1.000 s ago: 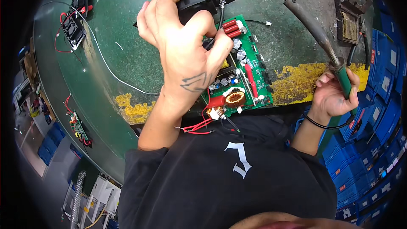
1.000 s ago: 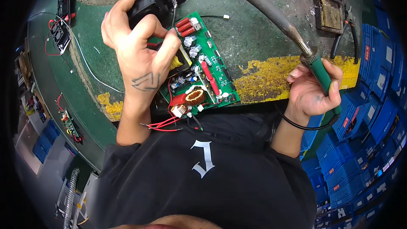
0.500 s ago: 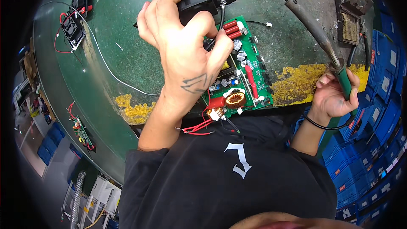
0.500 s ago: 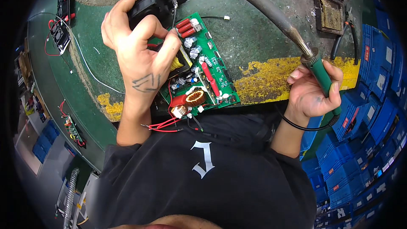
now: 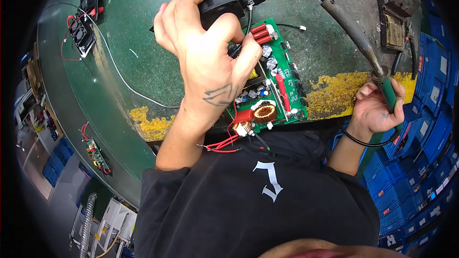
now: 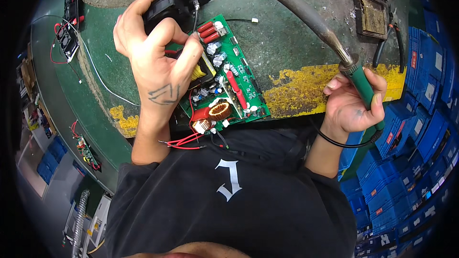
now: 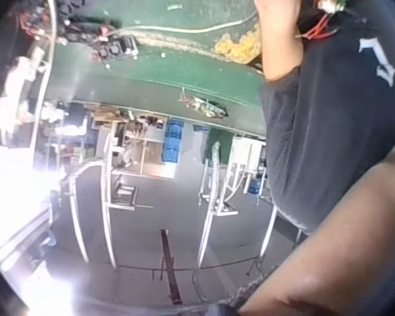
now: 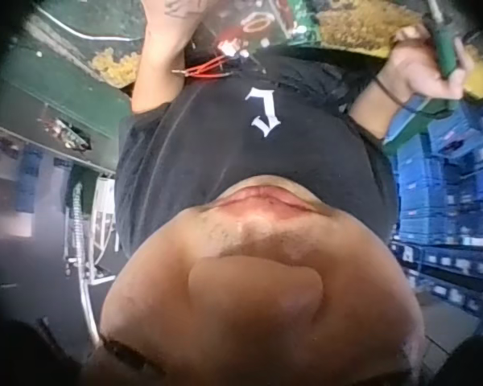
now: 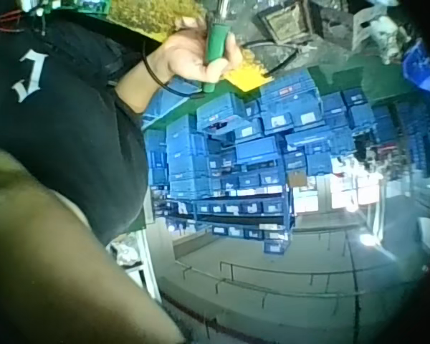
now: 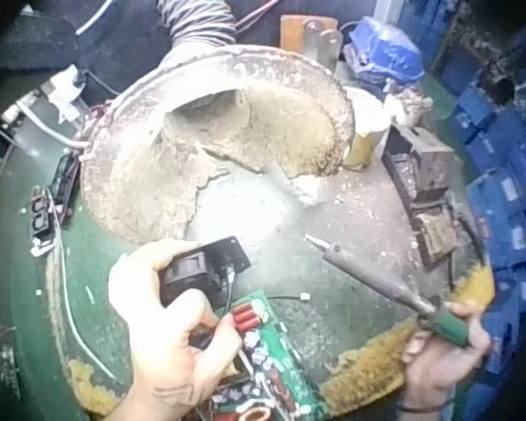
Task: Soldering a cooling fan onto a circuit board at a workbench.
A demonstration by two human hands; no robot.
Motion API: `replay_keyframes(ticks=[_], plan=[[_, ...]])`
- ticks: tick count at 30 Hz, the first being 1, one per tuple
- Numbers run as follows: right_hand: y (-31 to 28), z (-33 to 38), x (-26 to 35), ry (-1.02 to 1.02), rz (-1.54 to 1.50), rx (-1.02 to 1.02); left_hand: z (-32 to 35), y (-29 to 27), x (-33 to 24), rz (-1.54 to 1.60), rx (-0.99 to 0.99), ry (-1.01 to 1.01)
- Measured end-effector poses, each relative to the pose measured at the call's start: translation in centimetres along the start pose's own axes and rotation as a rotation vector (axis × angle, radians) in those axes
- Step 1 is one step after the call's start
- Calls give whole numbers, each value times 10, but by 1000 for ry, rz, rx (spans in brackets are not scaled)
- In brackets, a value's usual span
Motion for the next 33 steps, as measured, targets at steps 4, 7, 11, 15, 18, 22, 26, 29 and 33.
replay_keyframes(ticks=[4,7,11,15,18,22,26,29,33], plan=[[1,1,0,-6,4,-3,0,0,0,1,-4,-1],[1,0,0,-6,5,-2,0,0,0,-2,-5,-2],[1,1,0,-7,17,-20,0,0,1,4,-5,-8],[1,1,0,-3,21,-20,0,1,1,-5,-4,-4],[0,1,0,-2,23,-20,0,1,1,-11,-3,1],[0,1,0,3,3,-26,0,1,1,-8,-7,-4],[0,1,0,-10,19,-13,0,0,1,19,-2,-31],[0,1,0,-10,16,-15,0,-1,1,3,9,-26],[-1,1,0,-2,17,-43,-1,-1,1,2,25,-29]])
Point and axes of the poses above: each hand's wrist, its own z-axis away from the middle knuckle, its own y-axis out of the palm, x = y × z, the point moved 2 cm from there along -z, towards the middle knuckle, and after that the axes turned 4 degrees about z, right-handed, at the moved point
